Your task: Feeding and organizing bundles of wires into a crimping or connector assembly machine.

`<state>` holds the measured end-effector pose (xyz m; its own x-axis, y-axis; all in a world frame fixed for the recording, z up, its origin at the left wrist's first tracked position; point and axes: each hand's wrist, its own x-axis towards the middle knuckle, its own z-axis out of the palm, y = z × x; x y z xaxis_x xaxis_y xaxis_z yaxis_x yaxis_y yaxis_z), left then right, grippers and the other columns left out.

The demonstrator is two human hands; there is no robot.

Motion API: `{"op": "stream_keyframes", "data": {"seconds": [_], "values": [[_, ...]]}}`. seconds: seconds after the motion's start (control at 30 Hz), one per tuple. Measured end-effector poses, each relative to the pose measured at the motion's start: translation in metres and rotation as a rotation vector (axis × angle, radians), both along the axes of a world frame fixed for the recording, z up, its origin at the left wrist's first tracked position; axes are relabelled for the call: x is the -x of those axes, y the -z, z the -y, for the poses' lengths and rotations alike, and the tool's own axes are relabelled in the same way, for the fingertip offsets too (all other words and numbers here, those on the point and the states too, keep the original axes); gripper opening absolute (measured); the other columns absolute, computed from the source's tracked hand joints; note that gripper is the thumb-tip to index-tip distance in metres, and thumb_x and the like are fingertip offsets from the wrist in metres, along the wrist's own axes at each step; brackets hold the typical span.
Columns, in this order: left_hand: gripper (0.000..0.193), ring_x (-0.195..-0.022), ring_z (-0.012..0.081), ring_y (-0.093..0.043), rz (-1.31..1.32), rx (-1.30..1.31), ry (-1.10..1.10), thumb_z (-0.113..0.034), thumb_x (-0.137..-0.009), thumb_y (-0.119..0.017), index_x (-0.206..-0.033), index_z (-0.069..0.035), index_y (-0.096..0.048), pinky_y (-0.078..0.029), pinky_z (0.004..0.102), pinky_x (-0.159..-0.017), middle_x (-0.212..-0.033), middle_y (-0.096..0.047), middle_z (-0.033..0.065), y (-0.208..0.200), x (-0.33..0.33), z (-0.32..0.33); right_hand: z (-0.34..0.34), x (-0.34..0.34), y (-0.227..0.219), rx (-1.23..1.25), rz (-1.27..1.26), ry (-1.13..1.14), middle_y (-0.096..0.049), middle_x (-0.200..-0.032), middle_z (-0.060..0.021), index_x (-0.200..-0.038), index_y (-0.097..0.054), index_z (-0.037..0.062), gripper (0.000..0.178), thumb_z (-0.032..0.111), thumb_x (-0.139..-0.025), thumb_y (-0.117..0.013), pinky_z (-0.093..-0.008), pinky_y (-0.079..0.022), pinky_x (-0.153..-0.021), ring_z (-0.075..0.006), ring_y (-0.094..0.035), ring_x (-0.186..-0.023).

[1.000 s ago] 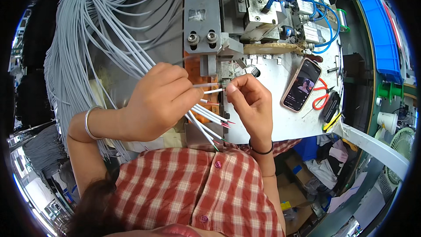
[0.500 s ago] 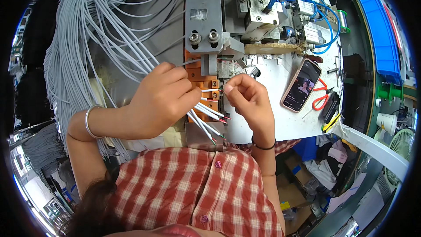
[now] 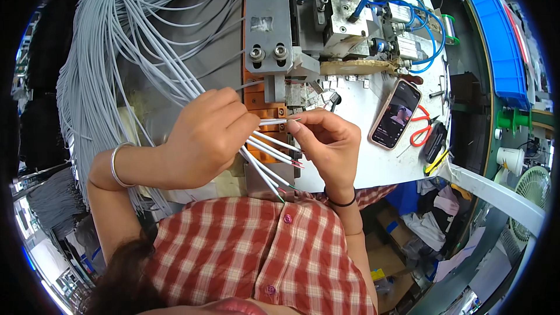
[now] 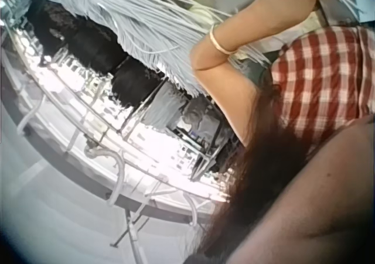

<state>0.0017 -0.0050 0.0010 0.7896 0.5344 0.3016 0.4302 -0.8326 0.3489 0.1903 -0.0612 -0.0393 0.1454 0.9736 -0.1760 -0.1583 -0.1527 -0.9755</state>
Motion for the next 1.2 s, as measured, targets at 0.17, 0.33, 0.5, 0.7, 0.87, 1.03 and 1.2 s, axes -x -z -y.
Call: {"op": "stream_keyframes", "data": {"seconds": [0.17,0.33,0.5,0.7,0.87,1.03,1.2], "values": [[0.018,-0.069,0.0234,-0.045,0.030,0.016,0.020,-0.001,-0.055,-0.058,-0.072,-0.002,-0.052,-0.036,0.0331,-0.058,-0.066,-0.044,0.0065,-0.006,-0.001,-0.005,-0.002,-0.010,0.003,-0.005,-0.226,-0.180,-0.059,-0.071,-0.0074,-0.080,-0.060,-0.0051,0.005,-0.004,-0.075,-0.062,-0.0172,-0.032,-0.039,-0.0048,-0.044,-0.047],[0.018,-0.068,0.0234,-0.044,0.037,0.012,0.065,-0.002,-0.055,-0.058,-0.072,-0.002,-0.052,-0.036,0.0333,-0.058,-0.067,-0.043,0.0064,-0.004,-0.001,-0.006,-0.003,-0.007,0.003,-0.073,-0.149,-0.170,-0.059,-0.072,-0.0078,-0.080,-0.059,-0.0049,0.006,-0.004,-0.075,-0.061,-0.0171,-0.032,-0.039,-0.0047,-0.043,-0.046],[0.016,-0.068,0.0221,-0.044,0.023,0.017,0.089,-0.004,-0.058,-0.058,-0.073,-0.002,-0.052,-0.036,0.0324,-0.058,-0.067,-0.043,0.0057,-0.001,-0.004,-0.003,0.000,-0.009,0.005,-0.063,-0.240,-0.118,-0.059,-0.073,-0.0080,-0.080,-0.058,-0.0046,0.007,-0.005,-0.075,-0.062,-0.0172,-0.033,-0.039,-0.0052,-0.045,-0.046],[0.013,-0.070,0.0204,-0.045,0.004,-0.010,0.115,-0.008,-0.061,-0.058,-0.072,-0.004,-0.052,-0.036,0.0310,-0.058,-0.068,-0.044,0.0047,-0.001,-0.004,-0.004,-0.003,-0.010,0.009,-0.129,-0.052,-0.085,-0.059,-0.073,-0.0103,-0.078,-0.057,-0.0041,0.008,-0.004,-0.075,-0.064,-0.0170,-0.033,-0.038,-0.0053,-0.045,-0.046],[0.013,-0.070,0.0204,-0.045,0.014,-0.002,0.117,-0.009,-0.062,-0.058,-0.073,-0.004,-0.052,-0.036,0.0309,-0.059,-0.068,-0.044,0.0050,0.000,-0.003,-0.005,-0.003,-0.009,0.010,-0.048,-0.300,-0.102,-0.059,-0.072,-0.0123,-0.077,-0.057,-0.0042,0.009,-0.002,-0.073,-0.065,-0.0171,-0.034,-0.038,-0.0056,-0.046,-0.047],[0.014,-0.070,0.0210,-0.045,0.002,0.043,0.142,-0.006,-0.061,-0.058,-0.073,-0.003,-0.052,-0.036,0.0312,-0.059,-0.068,-0.044,0.0056,-0.001,-0.004,-0.004,-0.002,-0.015,0.009,-0.118,-0.209,-0.192,-0.058,-0.071,-0.0125,-0.077,-0.057,-0.0043,0.010,-0.003,-0.073,-0.066,-0.0173,-0.034,-0.039,-0.0059,-0.046,-0.047],[0.015,-0.070,0.0209,-0.045,-0.010,0.046,0.085,-0.007,-0.061,-0.058,-0.074,-0.002,-0.052,-0.035,0.0312,-0.059,-0.069,-0.044,0.0056,-0.003,-0.002,-0.005,-0.001,-0.014,0.009,-0.210,-0.109,-0.172,-0.059,-0.070,-0.0127,-0.074,-0.056,-0.0034,0.010,-0.003,-0.072,-0.066,-0.0171,-0.034,-0.039,-0.0060,-0.046,-0.047]]}}
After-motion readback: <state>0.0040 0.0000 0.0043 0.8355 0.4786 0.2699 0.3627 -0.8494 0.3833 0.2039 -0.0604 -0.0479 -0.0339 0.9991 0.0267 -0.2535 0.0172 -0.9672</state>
